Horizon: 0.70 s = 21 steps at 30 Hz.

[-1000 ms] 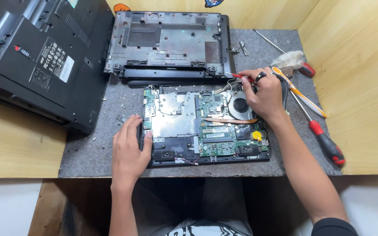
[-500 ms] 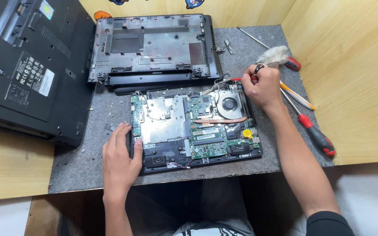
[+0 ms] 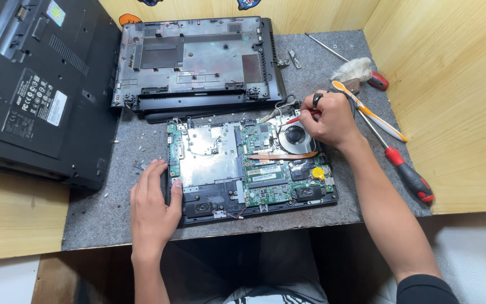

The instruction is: Disassembling a laptop to clean internal components with a brush and then reassembling the outer casing.

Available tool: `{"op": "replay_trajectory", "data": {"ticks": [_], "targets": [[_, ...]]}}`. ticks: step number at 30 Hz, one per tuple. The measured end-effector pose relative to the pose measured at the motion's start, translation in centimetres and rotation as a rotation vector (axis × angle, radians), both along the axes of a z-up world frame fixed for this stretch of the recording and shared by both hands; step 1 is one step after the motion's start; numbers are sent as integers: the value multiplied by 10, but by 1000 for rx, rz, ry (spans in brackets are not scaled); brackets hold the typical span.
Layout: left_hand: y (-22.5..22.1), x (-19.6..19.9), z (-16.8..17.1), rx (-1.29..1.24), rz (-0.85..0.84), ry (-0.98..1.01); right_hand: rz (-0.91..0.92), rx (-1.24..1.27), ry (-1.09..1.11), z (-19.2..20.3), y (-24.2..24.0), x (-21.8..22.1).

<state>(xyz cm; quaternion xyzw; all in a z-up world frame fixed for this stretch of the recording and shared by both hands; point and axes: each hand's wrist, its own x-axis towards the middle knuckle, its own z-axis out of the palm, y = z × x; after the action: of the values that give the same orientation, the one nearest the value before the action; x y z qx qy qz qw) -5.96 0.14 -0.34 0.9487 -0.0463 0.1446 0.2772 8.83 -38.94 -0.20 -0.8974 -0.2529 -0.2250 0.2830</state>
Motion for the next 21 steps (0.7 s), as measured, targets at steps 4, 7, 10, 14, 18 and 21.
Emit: {"op": "replay_trajectory", "data": {"ticks": [4,7,10,14,18,21], "targets": [[-1,0,2,10,5,14,-5,-14,11,0,1,-1],[-2,-1,3,6,0,5,8,-38,-7,2,1,-2],[-3,2,4,2,5,12,-10,-30,4,4,-1,1],[-3,-1,6,6,13,38,-1,-41,1,3,-1,-3],[-4,-1,6,7,17,46,24,-84,-51,3,-2,-2],[-4,-1,6,1,10,27,7,-137,-52,5,0,-3]]}}
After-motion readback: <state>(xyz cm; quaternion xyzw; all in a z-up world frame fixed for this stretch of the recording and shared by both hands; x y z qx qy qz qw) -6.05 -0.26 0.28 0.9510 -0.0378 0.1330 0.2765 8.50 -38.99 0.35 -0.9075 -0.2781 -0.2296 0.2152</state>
